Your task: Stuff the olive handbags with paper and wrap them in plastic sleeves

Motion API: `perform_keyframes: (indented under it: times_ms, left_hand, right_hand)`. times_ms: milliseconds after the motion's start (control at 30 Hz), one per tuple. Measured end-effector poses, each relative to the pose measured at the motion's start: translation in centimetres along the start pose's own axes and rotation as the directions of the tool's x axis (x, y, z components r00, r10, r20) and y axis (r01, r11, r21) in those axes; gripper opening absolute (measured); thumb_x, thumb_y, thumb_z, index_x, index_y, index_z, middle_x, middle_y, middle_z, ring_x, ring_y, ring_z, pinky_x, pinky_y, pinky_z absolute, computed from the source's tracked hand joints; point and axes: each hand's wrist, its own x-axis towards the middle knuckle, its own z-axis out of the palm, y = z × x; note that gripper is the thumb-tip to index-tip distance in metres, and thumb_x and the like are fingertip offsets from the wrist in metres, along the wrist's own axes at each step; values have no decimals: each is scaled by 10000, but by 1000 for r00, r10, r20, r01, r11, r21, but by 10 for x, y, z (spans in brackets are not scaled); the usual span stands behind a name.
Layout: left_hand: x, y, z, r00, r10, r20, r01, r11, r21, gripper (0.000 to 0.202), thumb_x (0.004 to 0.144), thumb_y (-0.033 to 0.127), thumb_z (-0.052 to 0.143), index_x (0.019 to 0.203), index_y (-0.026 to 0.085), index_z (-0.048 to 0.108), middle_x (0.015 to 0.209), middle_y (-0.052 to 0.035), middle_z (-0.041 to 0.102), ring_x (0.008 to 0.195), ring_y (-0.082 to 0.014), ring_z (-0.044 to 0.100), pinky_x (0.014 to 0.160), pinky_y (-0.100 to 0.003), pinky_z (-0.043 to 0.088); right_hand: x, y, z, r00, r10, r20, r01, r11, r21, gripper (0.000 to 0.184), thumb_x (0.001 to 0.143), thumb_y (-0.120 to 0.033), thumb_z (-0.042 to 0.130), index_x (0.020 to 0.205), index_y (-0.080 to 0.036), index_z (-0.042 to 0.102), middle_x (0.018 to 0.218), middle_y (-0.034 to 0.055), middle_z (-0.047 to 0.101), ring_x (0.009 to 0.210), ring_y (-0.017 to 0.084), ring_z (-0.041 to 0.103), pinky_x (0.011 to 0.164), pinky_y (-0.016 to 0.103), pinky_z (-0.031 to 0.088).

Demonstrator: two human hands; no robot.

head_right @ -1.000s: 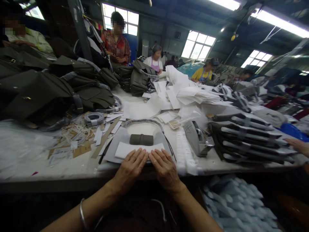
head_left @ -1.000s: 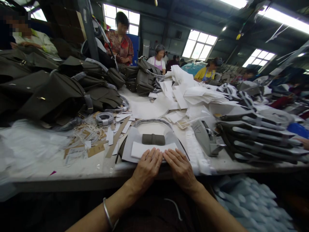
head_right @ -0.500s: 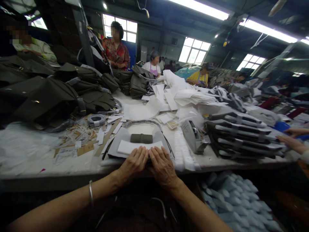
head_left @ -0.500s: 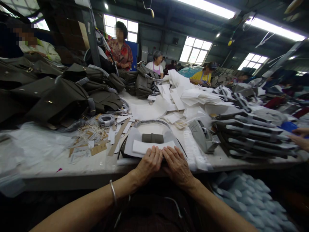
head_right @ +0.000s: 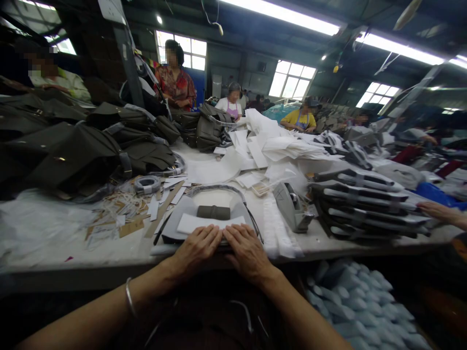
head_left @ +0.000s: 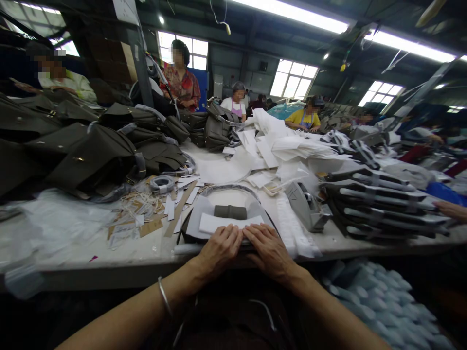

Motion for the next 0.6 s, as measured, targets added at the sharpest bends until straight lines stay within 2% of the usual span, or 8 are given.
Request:
perform_keyframes:
  times_ms: [67, 100, 133, 167, 233, 300, 433, 600]
  left_hand:
    - [2, 1, 2, 1000, -8, -14, 9, 1000, 11, 356, 972, 146, 446, 1300, 32, 526, 1262, -214, 629, 1151, -277, 617, 939, -412, 477]
    - [1, 3, 3, 999, -20, -30, 20, 1000, 19, 362, 967, 138, 450, 1303, 24, 522, 1266, -219, 626, 1160, -288, 613, 953, -425, 468]
    - [0, 5, 4, 998, -34, -49, 35, 999, 25, 367, 961, 131, 455, 1305, 18, 520, 1268, -220, 626, 1168, -296, 610, 968, -436, 459]
    - [-2, 7, 6, 997, -45, -69, 47, 999, 27, 371, 956, 126, 460, 1305, 17, 521, 1268, -214, 628, 1174, -302, 607, 979, -440, 451]
    - [-4, 10, 8, 994, -57, -97, 59, 998, 14, 373, 953, 127, 470, 1308, 24, 524, 1268, -194, 635, 1182, -303, 602, 989, -433, 445]
    - [-5, 9, 7, 991, -64, -114, 63, 998, -13, 365, 956, 127, 472, 1303, 32, 532, 1256, -173, 644, 1179, -296, 602, 985, -418, 447]
    - [0, 2, -1, 992, -83, -95, 76, 994, -77, 357, 958, 125, 477, 1305, 59, 530, 1248, -155, 639, 1159, -280, 597, 953, -404, 457]
    - [0, -8, -20, 995, -86, 41, 91, 986, -141, 478, 945, 115, 490, 1418, 105, 421, 1157, -125, 638, 1034, -235, 602, 849, -369, 473]
  right_hand:
    - [3, 10, -10, 991, 122, -59, -114, 985, 129, 522, 862, -240, 645, 1371, -212, 532, 1380, 114, 587, 1290, 284, 516, 1100, 503, 416]
    - [2, 14, -14, 962, 245, -122, -216, 954, 206, 502, 878, -284, 638, 1363, -209, 535, 1403, 126, 564, 1311, 286, 498, 1101, 506, 415]
    - [-1, 19, -16, 898, 405, -174, -341, 888, 308, 509, 884, -335, 636, 1363, -199, 530, 1425, 144, 538, 1322, 293, 489, 1091, 511, 423]
    - [-5, 22, -17, 799, 575, -176, -464, 775, 429, 548, 872, -393, 647, 1363, -187, 521, 1433, 165, 524, 1317, 307, 497, 1073, 520, 438]
    - [-15, 27, -16, 591, 807, 9, -628, 453, 633, 657, 804, -496, 704, 1345, -173, 521, 1396, 185, 553, 1271, 327, 544, 1033, 523, 468]
    - [-22, 27, -14, 467, 844, 262, -679, 152, 718, 715, 741, -541, 757, 1319, -184, 532, 1317, 164, 618, 1213, 326, 593, 994, 507, 495]
    - [-21, 17, -17, 425, 765, 484, -597, -165, 785, 716, 717, -538, 797, 1309, -238, 529, 1189, 97, 688, 1088, 291, 663, 835, 416, 569]
    - [-10, 4, -25, 442, 679, 586, -480, -373, 794, 643, 684, -456, 856, 1225, -239, 583, 1161, 72, 707, 1016, 258, 690, 758, 338, 578]
